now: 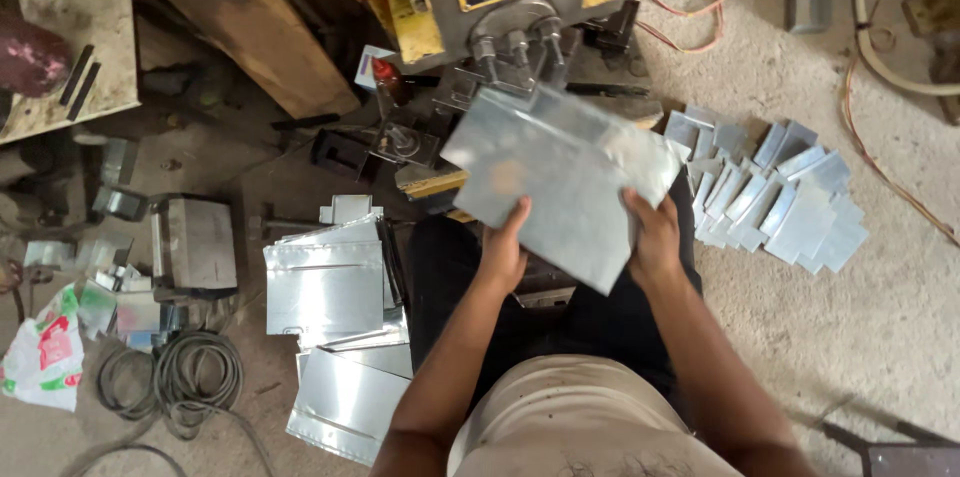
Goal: The person places metal sheets one by one into a hydraulic press to bend their edges, then stacks the finished pieces onto a pile on the floor.
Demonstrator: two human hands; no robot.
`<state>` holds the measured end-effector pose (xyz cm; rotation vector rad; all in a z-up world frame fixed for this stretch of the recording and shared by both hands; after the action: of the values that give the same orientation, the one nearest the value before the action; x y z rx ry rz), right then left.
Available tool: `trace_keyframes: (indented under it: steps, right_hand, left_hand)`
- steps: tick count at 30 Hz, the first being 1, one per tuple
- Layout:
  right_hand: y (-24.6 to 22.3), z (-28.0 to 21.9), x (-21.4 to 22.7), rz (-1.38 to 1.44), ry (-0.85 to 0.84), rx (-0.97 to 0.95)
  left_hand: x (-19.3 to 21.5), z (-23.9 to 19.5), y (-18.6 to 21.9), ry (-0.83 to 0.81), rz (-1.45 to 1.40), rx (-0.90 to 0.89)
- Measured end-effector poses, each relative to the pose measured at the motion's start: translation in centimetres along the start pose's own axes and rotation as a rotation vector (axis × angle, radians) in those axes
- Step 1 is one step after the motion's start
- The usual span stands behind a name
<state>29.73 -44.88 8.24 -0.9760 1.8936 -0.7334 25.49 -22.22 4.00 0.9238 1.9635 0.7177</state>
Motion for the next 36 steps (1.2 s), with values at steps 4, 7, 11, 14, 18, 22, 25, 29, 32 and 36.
trace_keyframes:
  steps: [4, 7, 11, 14, 18, 22, 25, 29, 32, 36]
  right_hand:
    - [-2.6, 8.1, -1.1, 0.106, -0.079, 0.196]
    - [-3.3, 10.0, -1.2, 0.119, -0.126, 0.226]
    - [-3.1, 9.6, -1.1, 0.095, -0.109, 0.226]
    - [-3.0, 9.5, -1.0, 0.102, -0.126, 0.232]
    - [-3.0, 10.0, -0.7, 0.12, -0.106, 0.247]
    - [-2.7, 10.2, -0.4, 0.107, -0.104, 0.262]
    - [-3.2, 10.3, -0.4, 0.085, -0.083, 0.249]
    - [-4.4, 9.8, -1.1, 0.03, -0.122, 0.277]
    - [-4.4, 9.0, -1.2, 0.051, -0.205, 0.272]
    - [-5.0, 8.7, 1.0, -0.093, -0.351, 0.232]
  left_hand:
    - [-4.4, 2.9, 1.8, 0.024, -0.067, 0.016]
    - [-6.6, 4.1, 2.8, 0.017, -0.12, -0.176]
    - [-5.9, 4.6, 1.7, 0.02, -0.144, -0.177]
    - [-5.3, 5.1, 0.7, 0.065, -0.092, -0.144]
    - [-5.0, 5.2, 0.6, 0.123, -0.025, -0.116]
    - [-5.2, 5.3, 0.9, 0.083, -0.03, -0.174]
    - [-5.5, 5.1, 1.3, 0.065, -0.061, -0.174]
    - [-5.5, 4.8, 1.8, 0.044, -0.058, -0.18]
    - [-5.7, 3.3, 1.8, -0.256, -0.027, -0.086]
    - [-2.9, -1.9, 5.0, -0.878, -0.461, -0.036]
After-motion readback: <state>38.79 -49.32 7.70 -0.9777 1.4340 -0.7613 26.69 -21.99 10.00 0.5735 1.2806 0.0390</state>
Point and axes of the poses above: each hand's wrist, its own z-axis towards the middle knuckle, its own x-axis out of the back of the hand, y = z × x, the point moved 6 cm from there along z, towards the middle knuckle, and after that the axes turned 5 degrees about y, right-handed, at the moved point
